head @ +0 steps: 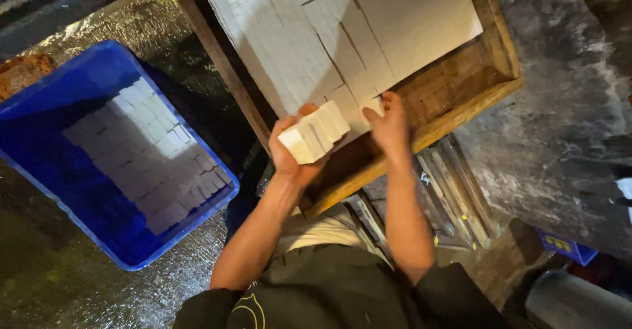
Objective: The person transfers white rectangular blocks from a wooden tray into a blue plastic crate by hand.
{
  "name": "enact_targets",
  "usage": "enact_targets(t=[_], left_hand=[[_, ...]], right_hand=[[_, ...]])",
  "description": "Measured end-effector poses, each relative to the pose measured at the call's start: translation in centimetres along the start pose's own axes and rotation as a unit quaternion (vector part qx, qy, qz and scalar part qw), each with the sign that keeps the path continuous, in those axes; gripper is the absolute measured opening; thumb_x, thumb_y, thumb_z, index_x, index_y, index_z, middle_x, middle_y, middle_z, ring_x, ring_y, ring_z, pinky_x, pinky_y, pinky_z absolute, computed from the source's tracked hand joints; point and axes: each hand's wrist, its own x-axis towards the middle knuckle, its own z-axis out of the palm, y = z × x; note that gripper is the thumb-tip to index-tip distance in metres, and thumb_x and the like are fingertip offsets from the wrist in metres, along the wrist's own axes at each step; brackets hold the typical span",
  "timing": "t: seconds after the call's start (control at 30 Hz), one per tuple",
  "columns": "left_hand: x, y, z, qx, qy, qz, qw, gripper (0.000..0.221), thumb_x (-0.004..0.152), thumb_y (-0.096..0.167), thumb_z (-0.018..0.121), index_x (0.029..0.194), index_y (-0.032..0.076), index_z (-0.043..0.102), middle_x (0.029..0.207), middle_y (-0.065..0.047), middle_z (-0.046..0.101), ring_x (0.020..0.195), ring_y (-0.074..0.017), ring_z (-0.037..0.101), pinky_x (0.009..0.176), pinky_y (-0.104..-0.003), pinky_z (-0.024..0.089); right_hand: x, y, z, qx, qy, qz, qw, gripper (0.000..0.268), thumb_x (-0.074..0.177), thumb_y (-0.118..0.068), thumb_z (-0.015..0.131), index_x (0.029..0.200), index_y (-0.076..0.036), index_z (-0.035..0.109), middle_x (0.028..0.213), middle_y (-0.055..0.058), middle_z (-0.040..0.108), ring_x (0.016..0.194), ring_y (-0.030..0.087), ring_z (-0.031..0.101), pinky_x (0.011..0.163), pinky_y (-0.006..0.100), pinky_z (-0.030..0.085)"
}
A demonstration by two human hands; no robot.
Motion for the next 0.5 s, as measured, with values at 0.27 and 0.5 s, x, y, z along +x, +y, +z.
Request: enact_targets(t=[0.27,0.5], left_hand=[[-4.6,3.6,-0.9,-0.047,-0.006,0.033,0.998,0.041,0.094,0.041,0.054,0.118,0.008,0.061,0.123,-0.017,0.066,0.117,-0.038,0.063,0.106,-0.053,0.048],[-6.3,5.0,-1.4,-0.064,-0.016,0.017,0.998,0.045,0.092,0.042,0.057,0.123,0.009,0.06,0.126,-0.02,0.066,0.117,-0.0395,0.062,0.105,-0.054,0.05]], right_hand=[[-1.7,-1.3,-2.9,0.014,-0.129,0.059,0.99,0.049,0.085,-0.025,0.081,0.123,0.002,0.067,0.117,0.022,0.069,0.104,0.028,0.065,0.09,0.037,0.053],[-4.7,-0.6,1.7,-0.207,-0.008,-0.16,0.965,0.057,0.11,-0.038,0.064,0.137,0.01,0.055,0.147,0.04,0.048,0.135,0.052,0.046,0.11,0.052,0.04]])
